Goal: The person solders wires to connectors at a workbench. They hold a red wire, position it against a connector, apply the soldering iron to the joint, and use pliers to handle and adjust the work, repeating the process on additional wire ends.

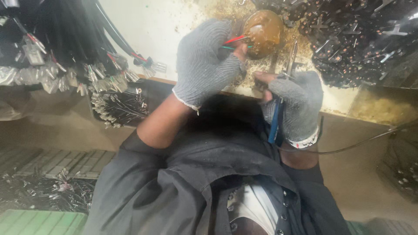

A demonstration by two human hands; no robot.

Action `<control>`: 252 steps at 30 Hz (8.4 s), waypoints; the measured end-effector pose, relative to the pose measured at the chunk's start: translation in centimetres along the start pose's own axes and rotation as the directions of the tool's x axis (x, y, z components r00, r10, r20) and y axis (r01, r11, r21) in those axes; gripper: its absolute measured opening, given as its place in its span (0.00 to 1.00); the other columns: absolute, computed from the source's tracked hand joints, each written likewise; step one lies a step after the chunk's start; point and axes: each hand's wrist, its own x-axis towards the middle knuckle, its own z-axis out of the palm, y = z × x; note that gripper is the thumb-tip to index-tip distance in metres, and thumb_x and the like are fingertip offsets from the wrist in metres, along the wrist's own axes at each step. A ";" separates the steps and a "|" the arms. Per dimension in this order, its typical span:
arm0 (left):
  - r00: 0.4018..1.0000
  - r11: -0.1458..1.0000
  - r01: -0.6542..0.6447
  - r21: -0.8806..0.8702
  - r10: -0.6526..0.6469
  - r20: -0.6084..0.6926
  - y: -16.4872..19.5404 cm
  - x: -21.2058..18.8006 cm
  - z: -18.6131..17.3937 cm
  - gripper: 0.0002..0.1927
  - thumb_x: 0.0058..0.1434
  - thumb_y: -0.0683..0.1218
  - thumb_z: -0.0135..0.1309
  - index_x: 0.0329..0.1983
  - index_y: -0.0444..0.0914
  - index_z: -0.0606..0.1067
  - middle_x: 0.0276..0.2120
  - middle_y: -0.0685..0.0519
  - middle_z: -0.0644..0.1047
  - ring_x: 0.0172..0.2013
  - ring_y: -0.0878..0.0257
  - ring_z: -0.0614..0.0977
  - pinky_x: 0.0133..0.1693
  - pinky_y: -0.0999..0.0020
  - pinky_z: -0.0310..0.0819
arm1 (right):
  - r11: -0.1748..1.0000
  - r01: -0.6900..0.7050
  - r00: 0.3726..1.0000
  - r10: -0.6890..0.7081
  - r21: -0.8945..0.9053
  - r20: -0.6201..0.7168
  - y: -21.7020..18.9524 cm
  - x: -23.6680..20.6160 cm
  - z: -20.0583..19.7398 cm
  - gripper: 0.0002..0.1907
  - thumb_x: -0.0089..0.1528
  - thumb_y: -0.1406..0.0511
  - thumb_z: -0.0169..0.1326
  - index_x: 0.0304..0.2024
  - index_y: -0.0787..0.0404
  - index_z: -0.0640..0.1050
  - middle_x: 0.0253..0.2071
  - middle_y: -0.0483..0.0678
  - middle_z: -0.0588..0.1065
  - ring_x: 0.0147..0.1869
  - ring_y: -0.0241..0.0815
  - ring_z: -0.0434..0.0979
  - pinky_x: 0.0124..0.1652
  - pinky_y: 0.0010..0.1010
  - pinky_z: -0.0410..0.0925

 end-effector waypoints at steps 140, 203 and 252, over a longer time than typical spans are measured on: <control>0.890 0.932 0.187 -0.311 -0.027 0.454 2.6 -4.2 -1.6 0.09 0.72 0.50 0.57 0.46 0.41 0.77 0.31 0.51 0.78 0.32 0.57 0.83 0.35 0.63 0.74 | 0.981 -0.126 0.971 0.153 0.149 -0.185 1.5 -4.2 1.3 0.08 0.69 0.68 0.65 0.46 0.63 0.78 0.40 0.48 0.79 0.42 0.39 0.82 0.40 0.25 0.74; 0.999 0.971 0.029 -0.237 -0.023 0.025 0.0 -0.3 -1.8 0.06 0.61 0.38 0.62 0.35 0.38 0.75 0.33 0.51 0.74 0.33 0.58 0.78 0.37 0.67 0.71 | 0.981 -0.155 0.938 0.110 -0.113 -0.328 0.8 -1.1 0.5 0.07 0.61 0.66 0.70 0.35 0.62 0.84 0.26 0.45 0.75 0.29 0.40 0.72 0.34 0.27 0.64; 0.932 0.953 -0.288 -0.095 0.301 0.202 0.5 -3.3 -1.3 0.07 0.60 0.41 0.65 0.38 0.44 0.77 0.40 0.53 0.78 0.44 0.53 0.82 0.45 0.58 0.77 | 0.942 0.159 0.962 -0.216 -0.297 -0.168 3.7 -2.0 1.7 0.12 0.68 0.61 0.71 0.50 0.55 0.82 0.39 0.45 0.82 0.36 0.41 0.77 0.35 0.29 0.68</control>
